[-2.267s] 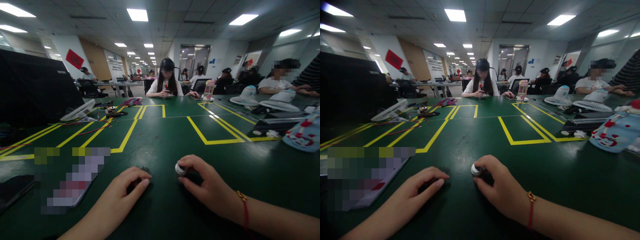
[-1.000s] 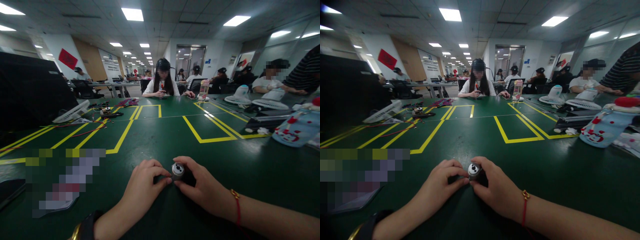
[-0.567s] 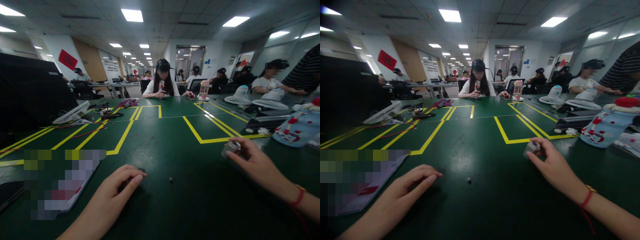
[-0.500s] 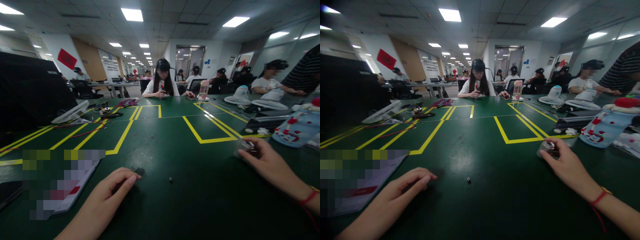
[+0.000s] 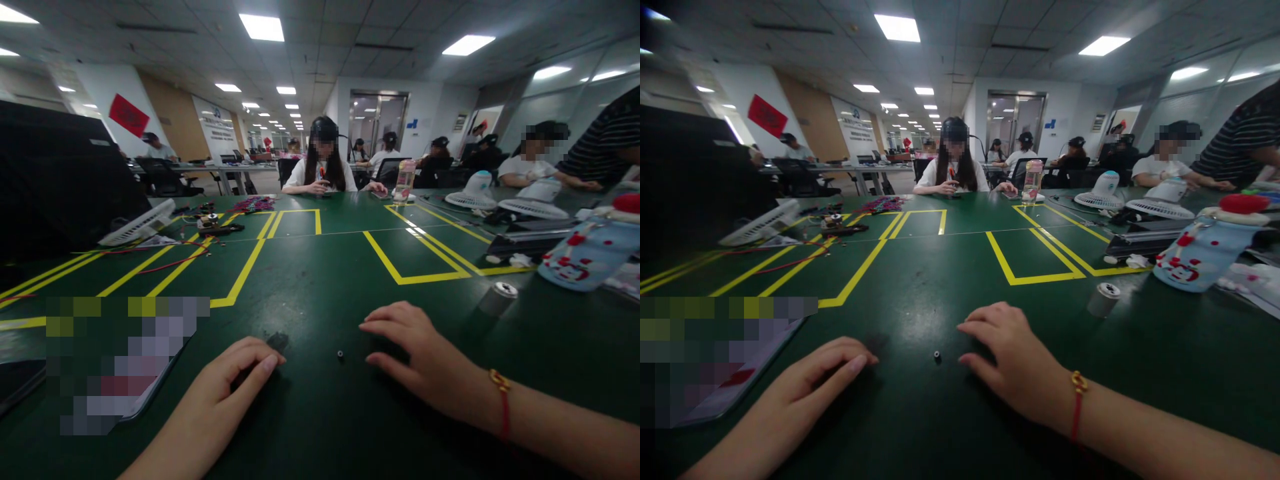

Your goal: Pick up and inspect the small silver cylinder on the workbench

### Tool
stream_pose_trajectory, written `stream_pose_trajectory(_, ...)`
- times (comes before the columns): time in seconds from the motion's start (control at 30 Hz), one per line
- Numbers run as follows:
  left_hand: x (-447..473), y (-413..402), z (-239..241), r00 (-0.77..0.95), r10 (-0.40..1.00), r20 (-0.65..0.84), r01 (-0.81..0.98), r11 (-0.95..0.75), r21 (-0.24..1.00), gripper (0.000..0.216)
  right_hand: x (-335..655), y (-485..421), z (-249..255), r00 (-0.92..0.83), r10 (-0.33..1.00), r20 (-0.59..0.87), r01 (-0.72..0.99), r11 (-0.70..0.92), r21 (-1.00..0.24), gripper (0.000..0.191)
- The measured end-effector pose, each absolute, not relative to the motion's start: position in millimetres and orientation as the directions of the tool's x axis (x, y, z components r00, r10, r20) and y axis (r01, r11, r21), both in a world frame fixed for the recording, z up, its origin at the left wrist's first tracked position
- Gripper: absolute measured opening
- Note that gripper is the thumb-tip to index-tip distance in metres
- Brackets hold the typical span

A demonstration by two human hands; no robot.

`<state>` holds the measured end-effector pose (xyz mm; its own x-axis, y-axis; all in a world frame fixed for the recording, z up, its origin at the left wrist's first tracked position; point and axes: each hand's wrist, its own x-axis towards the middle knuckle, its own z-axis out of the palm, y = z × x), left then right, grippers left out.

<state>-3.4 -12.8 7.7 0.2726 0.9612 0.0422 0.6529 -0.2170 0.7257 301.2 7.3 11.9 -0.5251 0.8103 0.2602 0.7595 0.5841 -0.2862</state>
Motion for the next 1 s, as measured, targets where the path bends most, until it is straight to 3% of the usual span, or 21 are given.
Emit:
stream_pose_trajectory(0.1,-4,-12,7,0.276,0.96,0.054,0.653,-0.228,0.723,0.024,258,12,4,-0.59,0.785,0.186,0.653,0.6,-0.463,0.029)
stream_pose_trajectory(0.2,-5,-12,6,0.263,0.963,0.053,0.659,-0.22,0.719,0.025,244,18,-3,-0.601,0.777,0.187,0.608,0.597,-0.523,0.018)
stream_pose_trajectory(0.33,-6,-12,6,0.253,0.967,0.042,0.658,-0.203,0.725,0.025,273,20,4,-0.55,0.806,0.218,0.624,0.571,-0.534,0.018)
stream_pose_trajectory(0.43,-5,-12,6,0.257,0.966,0.042,0.65,-0.205,0.732,0.026,324,21,23,-0.399,0.836,0.376,0.73,0.538,-0.421,0.021)
stream_pose_trajectory(0.53,-3,-11,5,0.272,0.961,0.041,0.643,-0.213,0.735,0.025,386,25,45,-0.146,0.85,0.507,0.914,0.312,-0.26,0.027)
stream_pose_trajectory(0.67,-2,-10,4,0.276,0.96,0.041,0.645,-0.217,0.733,0.025,447,29,60,0.199,0.906,0.373,0.963,-0.111,-0.245,0.034)
stream_pose_trajectory(0.8,-3,-11,4,0.28,0.959,0.04,0.651,-0.221,0.726,0.025,462,28,62,0.267,0.939,0.219,0.928,-0.188,-0.322,0.037)
stream_pose_trajectory(1.0,-3,-13,7,0.28,0.959,0.05,0.653,-0.229,0.722,0.027,457,27,70,0.376,0.908,0.184,0.89,-0.299,-0.343,0.036)
